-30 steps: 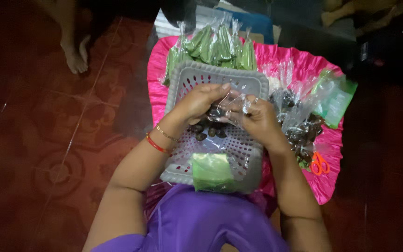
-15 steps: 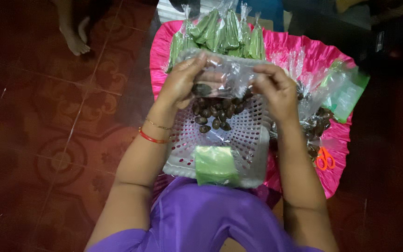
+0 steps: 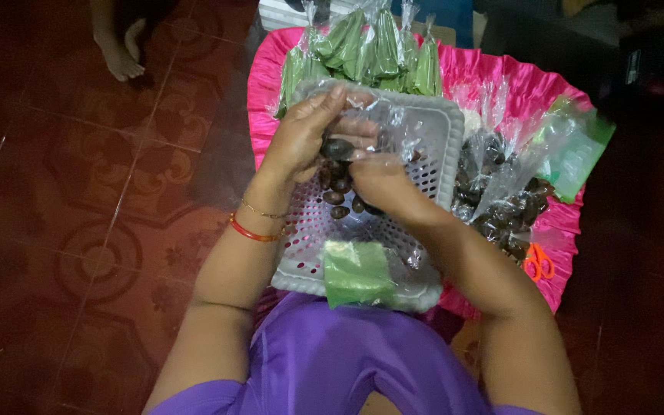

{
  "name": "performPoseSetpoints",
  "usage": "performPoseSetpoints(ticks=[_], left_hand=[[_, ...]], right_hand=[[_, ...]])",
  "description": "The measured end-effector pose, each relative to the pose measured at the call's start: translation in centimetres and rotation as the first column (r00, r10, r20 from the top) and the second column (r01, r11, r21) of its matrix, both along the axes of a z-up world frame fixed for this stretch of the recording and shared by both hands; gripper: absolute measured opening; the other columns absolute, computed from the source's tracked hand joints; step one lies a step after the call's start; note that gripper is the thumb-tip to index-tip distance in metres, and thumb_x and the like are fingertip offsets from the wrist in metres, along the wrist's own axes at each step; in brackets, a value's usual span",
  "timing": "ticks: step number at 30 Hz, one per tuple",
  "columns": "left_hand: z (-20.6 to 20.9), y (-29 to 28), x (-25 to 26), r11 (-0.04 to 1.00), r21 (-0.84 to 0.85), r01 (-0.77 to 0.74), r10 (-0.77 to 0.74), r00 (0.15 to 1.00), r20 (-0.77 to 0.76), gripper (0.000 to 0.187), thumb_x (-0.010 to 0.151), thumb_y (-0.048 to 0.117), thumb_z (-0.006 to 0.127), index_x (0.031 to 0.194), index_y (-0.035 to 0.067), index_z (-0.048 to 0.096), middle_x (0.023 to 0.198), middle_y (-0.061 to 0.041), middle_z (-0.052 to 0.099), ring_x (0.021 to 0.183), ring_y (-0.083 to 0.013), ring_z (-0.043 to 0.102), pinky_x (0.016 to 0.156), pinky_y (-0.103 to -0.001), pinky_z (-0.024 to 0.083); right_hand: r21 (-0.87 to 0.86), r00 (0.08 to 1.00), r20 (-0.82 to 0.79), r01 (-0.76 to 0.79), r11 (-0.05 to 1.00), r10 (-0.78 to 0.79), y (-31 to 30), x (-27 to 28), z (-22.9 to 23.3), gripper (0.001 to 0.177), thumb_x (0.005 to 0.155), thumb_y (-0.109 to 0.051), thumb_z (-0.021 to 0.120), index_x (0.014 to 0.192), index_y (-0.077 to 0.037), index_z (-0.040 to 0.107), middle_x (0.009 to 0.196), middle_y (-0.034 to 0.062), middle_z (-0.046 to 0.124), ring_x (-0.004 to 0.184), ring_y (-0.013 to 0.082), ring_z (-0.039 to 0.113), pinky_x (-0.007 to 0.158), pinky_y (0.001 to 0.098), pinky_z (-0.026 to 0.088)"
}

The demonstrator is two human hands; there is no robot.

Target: The person sits on the floor and packs dark oval fruits from a grey basket into small clear plastic bags. They fill each bag with a handful of fruit, tie the top closed, and place the finished bag into a larger pink basket.

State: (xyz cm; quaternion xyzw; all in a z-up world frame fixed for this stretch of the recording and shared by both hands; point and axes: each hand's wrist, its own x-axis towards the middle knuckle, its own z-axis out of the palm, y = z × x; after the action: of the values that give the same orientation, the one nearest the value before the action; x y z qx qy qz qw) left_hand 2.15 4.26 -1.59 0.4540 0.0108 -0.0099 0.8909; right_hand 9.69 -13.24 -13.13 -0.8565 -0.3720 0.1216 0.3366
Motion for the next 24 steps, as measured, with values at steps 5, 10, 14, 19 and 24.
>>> performPoseSetpoints(ticks=[5, 10, 14, 19, 24], left_hand=[[-0.1, -0.4, 0.2, 0.997, -0.001, 0.082, -0.082, 0.996, -0.028, 0.052, 0.108, 0.041, 0.048, 0.132, -0.003, 0.061, 0.102, -0.022, 0.075, 0.084, -0.0264, 0.076, 0.071, -0.037, 0.064], [0.2, -0.7, 0.0, 0.995, 0.023, 0.102, -0.1, 0.992, -0.079, 0.054, 0.106, 0.042, 0.048, 0.134, -0.003, 0.061, 0.103, -0.022, 0.074, 0.085, -0.026, 0.076, 0.073, -0.037, 0.064], [0.2, -0.6, 0.0, 0.995, -0.027, 0.094, -0.097, 0.991, -0.096, 0.053, 0.107, 0.04, 0.048, 0.135, -0.004, 0.058, 0.105, -0.023, 0.074, 0.086, -0.0279, 0.075, 0.073, -0.038, 0.064], [-0.1, -0.4, 0.3, 0.995, -0.058, 0.079, -0.085, 0.99, -0.113, 0.052, 0.107, 0.038, 0.047, 0.135, -0.005, 0.057, 0.105, -0.024, 0.073, 0.089, -0.0289, 0.076, 0.074, -0.038, 0.064], [-0.3, -0.6, 0.4, 0.995, -0.05, 0.084, -0.086, 0.995, -0.039, 0.052, 0.109, 0.037, 0.047, 0.136, -0.007, 0.057, 0.104, -0.027, 0.072, 0.089, -0.0307, 0.074, 0.073, -0.039, 0.062]], right_hand=[[-0.503, 0.957, 0.212, -0.069, 0.861, 0.2, 1.4, -0.1, -2.4, 0.039, 0.104, -0.015, 0.03, 0.111, -0.001, 0.065, 0.113, 0.0239, 0.068, 0.104, 0.0382, 0.068, 0.094, 0.0489, 0.053], [-0.372, 0.925, 0.283, -0.138, 0.918, 0.254, 0.0, -1.5, 2.0, 0.035, 0.091, -0.011, 0.046, 0.119, -0.003, 0.065, 0.111, 0.0247, 0.069, 0.104, 0.0397, 0.068, 0.088, 0.0518, 0.053], [-0.202, 0.959, 0.213, -0.143, 0.969, 0.186, -2.5, -2.2, 6.8, 0.047, 0.074, -0.02, 0.07, 0.12, -0.009, 0.068, 0.107, 0.0187, 0.072, 0.1, 0.036, 0.069, 0.086, 0.0481, 0.056], [0.015, 0.983, -0.145, 0.12, 0.993, -0.117, -8.5, -1.0, 8.7, 0.054, 0.078, -0.019, 0.076, 0.129, -0.006, 0.064, 0.103, 0.0125, 0.074, 0.084, 0.0253, 0.071, 0.075, 0.0377, 0.058], [0.506, 0.921, -0.378, 0.288, 0.813, -0.091, -13.8, -0.6, 8.1, 0.036, 0.094, -0.002, 0.069, 0.129, -0.006, 0.064, 0.117, 0.0104, 0.074, 0.091, 0.0148, 0.07, 0.078, 0.0294, 0.06]])
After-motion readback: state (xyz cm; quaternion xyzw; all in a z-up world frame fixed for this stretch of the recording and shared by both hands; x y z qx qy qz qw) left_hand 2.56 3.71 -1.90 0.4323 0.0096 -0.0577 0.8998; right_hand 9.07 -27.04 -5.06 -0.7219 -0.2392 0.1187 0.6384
